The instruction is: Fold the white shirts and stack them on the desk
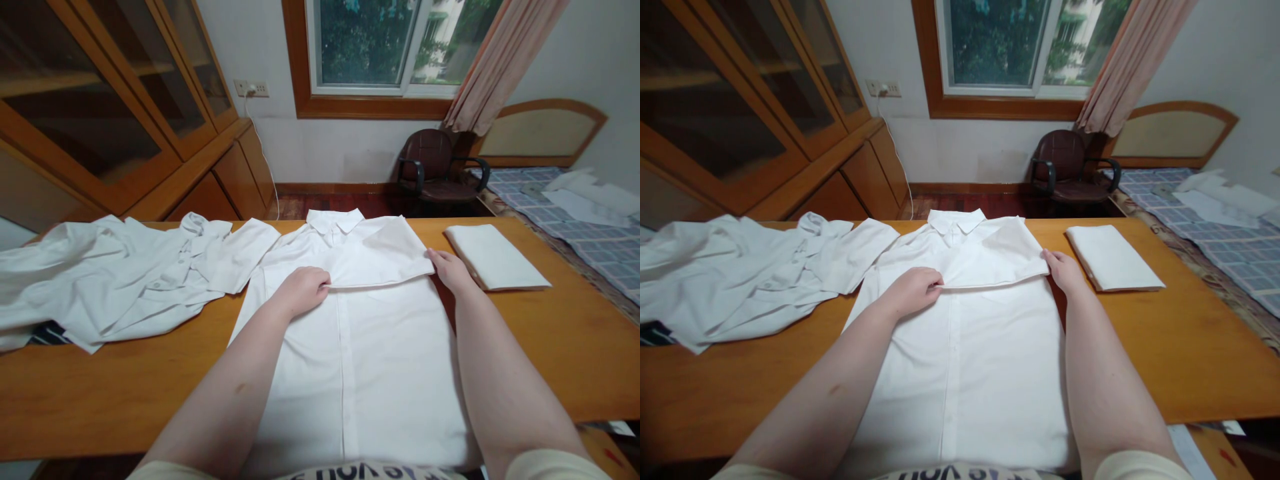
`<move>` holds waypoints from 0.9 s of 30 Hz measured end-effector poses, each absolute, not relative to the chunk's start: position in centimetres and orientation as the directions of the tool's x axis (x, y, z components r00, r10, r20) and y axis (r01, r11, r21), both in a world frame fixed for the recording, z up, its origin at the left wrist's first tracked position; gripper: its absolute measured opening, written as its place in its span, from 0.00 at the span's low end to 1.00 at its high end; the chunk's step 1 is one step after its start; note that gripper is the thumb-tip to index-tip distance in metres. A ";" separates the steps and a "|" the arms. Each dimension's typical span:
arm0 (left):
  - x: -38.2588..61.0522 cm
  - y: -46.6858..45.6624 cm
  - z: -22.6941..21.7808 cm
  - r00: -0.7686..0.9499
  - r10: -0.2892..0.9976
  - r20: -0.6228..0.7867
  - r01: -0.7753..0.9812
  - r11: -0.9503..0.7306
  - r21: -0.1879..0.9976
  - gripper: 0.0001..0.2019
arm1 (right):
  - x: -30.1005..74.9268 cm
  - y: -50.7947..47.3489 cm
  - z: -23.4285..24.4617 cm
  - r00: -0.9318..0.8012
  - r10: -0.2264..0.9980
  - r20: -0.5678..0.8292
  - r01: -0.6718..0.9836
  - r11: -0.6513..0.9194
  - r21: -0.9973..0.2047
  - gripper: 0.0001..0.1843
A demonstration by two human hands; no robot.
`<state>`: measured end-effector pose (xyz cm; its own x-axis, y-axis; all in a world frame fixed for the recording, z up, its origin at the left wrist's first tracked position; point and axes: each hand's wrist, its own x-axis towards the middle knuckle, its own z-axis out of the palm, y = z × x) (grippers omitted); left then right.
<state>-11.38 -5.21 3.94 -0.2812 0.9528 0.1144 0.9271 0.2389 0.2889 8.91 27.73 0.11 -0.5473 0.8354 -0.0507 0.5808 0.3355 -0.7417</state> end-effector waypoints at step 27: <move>-11.5 -6.0 4.8 -0.344 0.931 -0.125 0.851 0.365 0.377 0.05 | 8.3 26.3 0.3 -0.702 0.712 -0.002 0.580 0.571 -0.580 0.26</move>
